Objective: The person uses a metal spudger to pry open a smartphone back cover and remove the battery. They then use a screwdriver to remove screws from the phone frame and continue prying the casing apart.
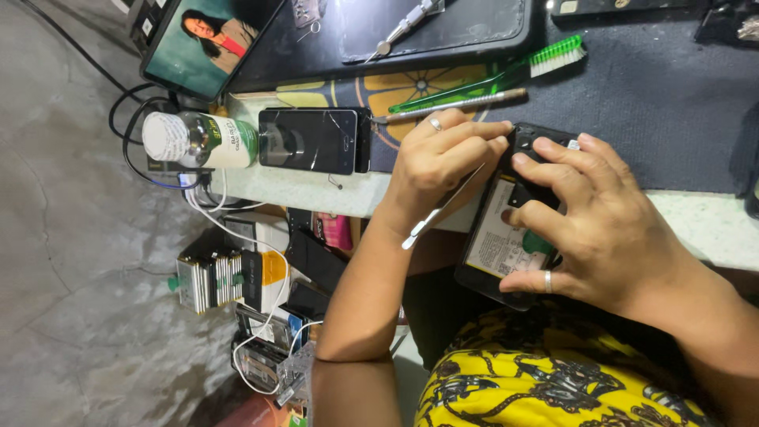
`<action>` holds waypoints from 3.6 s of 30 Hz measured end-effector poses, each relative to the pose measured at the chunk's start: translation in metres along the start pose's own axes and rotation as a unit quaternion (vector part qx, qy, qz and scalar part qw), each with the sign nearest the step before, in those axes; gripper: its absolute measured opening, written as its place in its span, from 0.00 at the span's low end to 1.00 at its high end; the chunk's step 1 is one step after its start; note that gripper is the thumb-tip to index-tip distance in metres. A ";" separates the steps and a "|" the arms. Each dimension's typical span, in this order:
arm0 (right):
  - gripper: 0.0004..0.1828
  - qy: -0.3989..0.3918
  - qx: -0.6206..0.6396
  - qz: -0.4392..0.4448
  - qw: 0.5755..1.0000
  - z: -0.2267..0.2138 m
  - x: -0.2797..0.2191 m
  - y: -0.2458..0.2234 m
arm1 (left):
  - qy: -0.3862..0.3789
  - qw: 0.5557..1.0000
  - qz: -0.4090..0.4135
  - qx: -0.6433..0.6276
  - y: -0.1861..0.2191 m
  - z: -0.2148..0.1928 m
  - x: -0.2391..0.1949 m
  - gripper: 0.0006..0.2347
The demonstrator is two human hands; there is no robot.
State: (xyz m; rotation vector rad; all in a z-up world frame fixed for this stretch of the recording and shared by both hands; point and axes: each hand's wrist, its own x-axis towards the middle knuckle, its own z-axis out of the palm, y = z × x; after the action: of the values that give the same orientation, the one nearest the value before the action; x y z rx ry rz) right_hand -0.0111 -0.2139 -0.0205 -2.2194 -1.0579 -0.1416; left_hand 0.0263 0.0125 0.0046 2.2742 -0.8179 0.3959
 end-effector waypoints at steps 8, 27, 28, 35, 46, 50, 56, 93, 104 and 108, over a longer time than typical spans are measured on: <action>0.36 0.005 0.004 -0.007 1.000 -0.002 0.003 -0.001 | -0.023 0.998 0.058 0.011 -0.013 -0.004 0.002 0.06; 0.24 0.052 0.030 0.081 0.995 -0.019 0.020 -0.013 | 0.074 0.993 -0.052 -0.081 0.005 -0.022 -0.018 0.07; 0.21 0.059 0.017 0.106 0.992 -0.020 0.026 -0.013 | 0.060 0.994 -0.043 -0.076 0.006 -0.023 -0.022 0.08; 0.08 0.054 -0.096 0.126 0.986 -0.021 0.060 -0.010 | 0.023 0.998 -0.025 -0.056 0.009 -0.020 -0.031 0.09; 0.02 0.008 -0.283 0.042 0.958 -0.012 0.070 -0.017 | -0.050 0.996 -0.039 -0.068 0.018 -0.032 -0.033 0.10; 0.03 0.045 -0.215 0.082 0.972 -0.009 0.065 -0.013 | -0.057 0.996 -0.028 -0.067 0.019 -0.034 -0.029 0.10; 0.04 0.104 0.003 0.208 0.973 -0.010 0.049 0.002 | -0.040 0.998 -0.024 -0.047 0.022 -0.031 -0.027 0.09; 0.28 0.027 -0.117 0.107 0.987 0.019 0.014 -0.050 | -0.044 0.998 0.037 0.041 0.008 -0.016 -0.002 0.10; 0.35 -0.081 -0.084 0.035 0.993 -0.019 -0.001 -0.017 | -0.057 0.994 -0.005 0.098 0.043 -0.028 -0.034 0.08; 0.32 0.011 -0.082 0.069 0.994 -0.015 0.002 -0.027 | -0.061 0.995 -0.017 0.076 0.042 -0.024 -0.039 0.08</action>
State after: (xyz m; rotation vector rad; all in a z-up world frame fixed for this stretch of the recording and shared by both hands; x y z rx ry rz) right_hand -0.0270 -0.2094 0.0056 -2.4246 -0.9060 -0.1981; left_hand -0.0313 0.0225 0.0245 2.4693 -0.8340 0.3162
